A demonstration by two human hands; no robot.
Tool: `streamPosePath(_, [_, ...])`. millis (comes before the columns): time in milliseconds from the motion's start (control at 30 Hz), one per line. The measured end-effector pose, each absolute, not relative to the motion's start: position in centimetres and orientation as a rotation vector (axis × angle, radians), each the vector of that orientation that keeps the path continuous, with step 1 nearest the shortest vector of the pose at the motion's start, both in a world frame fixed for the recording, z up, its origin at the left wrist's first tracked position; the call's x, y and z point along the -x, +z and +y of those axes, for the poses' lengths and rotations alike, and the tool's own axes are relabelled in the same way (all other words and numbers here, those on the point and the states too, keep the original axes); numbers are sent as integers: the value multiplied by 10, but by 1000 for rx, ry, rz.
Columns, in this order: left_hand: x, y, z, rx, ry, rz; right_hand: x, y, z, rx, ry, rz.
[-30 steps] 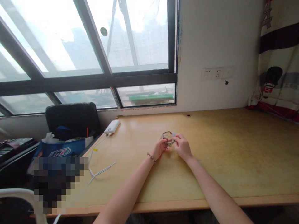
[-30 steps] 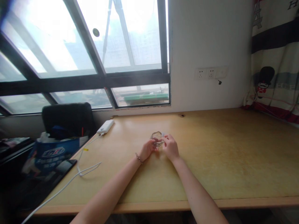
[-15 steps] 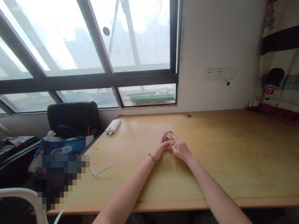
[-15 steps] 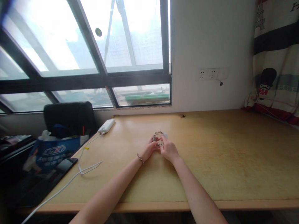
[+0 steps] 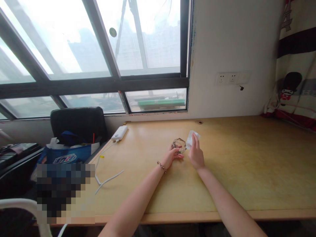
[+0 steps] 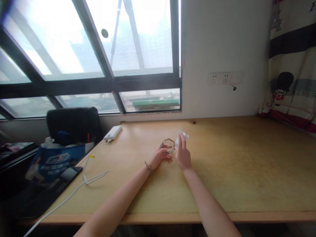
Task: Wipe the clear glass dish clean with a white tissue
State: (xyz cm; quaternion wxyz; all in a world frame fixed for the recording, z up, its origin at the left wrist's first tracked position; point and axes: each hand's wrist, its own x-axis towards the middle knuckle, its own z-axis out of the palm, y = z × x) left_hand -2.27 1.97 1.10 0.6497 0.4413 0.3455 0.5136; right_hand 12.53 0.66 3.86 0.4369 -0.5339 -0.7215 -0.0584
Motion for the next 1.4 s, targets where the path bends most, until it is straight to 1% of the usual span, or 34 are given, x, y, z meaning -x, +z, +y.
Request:
streamPosePath(200, [23,13,20,-950,1186,788,-134,40,8,1507,-292,-1761])
streamPosePath(267, [23,15,19,-942,1183,787,-136,37,10,1484,-231,-1873])
streamPosePath(367, [23,18,18,-924,1180,785,-133,30,14,1296,-3,-2094])
streamPosePath(467, [24,20,18,-880,1194,786,-129,23,18,1129,145,-2105])
streamPosePath(700, [24,17,19,-859,1217,758,-123,26,14,972,175,-1999])
streamPosePath(867, [24,16,18,-898,1204,735,-119,29,11,998,230,-1786])
streamPosePath(967, [24,16,19,-904,1200,730,-120,30,12,1006,209,-1879])
streamPosePath(1067, [24,15,19,-901,1213,745,-121,32,12,1040,98,-2063])
streamPosePath(1200, [21,14,18,-922,1248,763,-118,31,10,1184,5,-2079])
streamPosePath(1267, [20,15,17,-933,1274,774,-116,30,9,1166,55,-2111])
streamPosePath(1400, [19,15,15,-979,1264,766,-114,29,9,1070,268,-2105])
